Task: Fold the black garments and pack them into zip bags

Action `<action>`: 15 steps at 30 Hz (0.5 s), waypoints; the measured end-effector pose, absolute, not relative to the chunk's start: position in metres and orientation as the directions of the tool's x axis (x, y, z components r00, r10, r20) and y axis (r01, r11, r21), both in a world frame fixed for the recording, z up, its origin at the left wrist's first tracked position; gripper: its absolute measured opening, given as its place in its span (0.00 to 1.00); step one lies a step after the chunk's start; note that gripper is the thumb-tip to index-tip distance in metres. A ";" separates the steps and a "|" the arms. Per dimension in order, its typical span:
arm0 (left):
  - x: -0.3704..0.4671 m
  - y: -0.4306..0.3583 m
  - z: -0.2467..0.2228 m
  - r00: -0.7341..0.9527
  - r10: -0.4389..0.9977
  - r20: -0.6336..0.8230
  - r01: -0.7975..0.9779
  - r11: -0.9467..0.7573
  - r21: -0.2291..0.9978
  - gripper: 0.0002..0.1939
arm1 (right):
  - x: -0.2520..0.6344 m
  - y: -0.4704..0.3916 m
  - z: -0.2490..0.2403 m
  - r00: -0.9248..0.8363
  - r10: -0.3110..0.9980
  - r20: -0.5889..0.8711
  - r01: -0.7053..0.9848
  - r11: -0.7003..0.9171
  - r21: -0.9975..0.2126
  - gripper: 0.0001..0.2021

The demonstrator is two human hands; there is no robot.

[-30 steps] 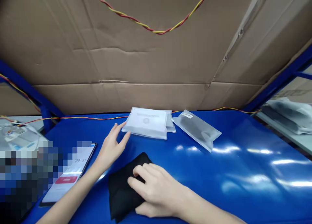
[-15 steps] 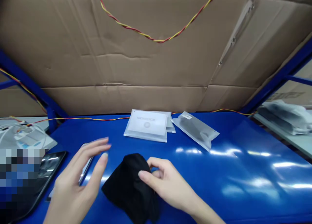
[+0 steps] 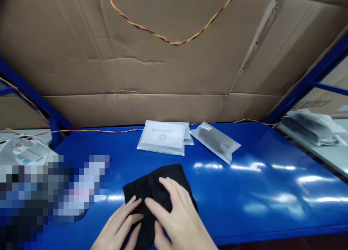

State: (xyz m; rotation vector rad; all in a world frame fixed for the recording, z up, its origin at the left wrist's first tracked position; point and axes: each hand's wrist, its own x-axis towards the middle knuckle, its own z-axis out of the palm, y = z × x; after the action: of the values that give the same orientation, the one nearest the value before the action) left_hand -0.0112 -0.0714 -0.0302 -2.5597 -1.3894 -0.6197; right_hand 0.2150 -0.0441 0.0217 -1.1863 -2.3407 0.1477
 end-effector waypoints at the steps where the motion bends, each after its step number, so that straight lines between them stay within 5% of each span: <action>1: -0.012 -0.072 -0.029 0.487 0.768 0.416 0.830 -0.555 0.053 0.11 | 0.205 -0.046 0.021 -0.552 0.743 0.378 0.705 0.658 -0.264 0.23; 4: -0.014 -0.073 -0.025 0.478 0.791 0.383 0.834 -0.545 0.086 0.11 | 0.191 -0.044 0.014 -0.585 0.727 0.360 0.720 0.670 -0.181 0.21; 9: -0.029 -0.072 -0.020 0.444 0.827 0.345 0.842 -0.517 0.154 0.11 | 0.230 -0.031 0.012 -0.429 0.810 0.400 0.816 0.538 -0.213 0.20; 15: -0.061 -0.069 -0.018 0.344 0.841 0.417 0.871 -0.452 0.191 0.09 | 0.334 -0.032 -0.006 -0.041 0.894 0.446 0.974 0.135 -0.181 0.20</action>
State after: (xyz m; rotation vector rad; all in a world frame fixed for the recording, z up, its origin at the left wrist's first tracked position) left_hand -0.0610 -0.0693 -0.0177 -2.5216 -1.6088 -0.7205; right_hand 0.3341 -0.0320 -0.0057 -1.7904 -1.9679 -0.2362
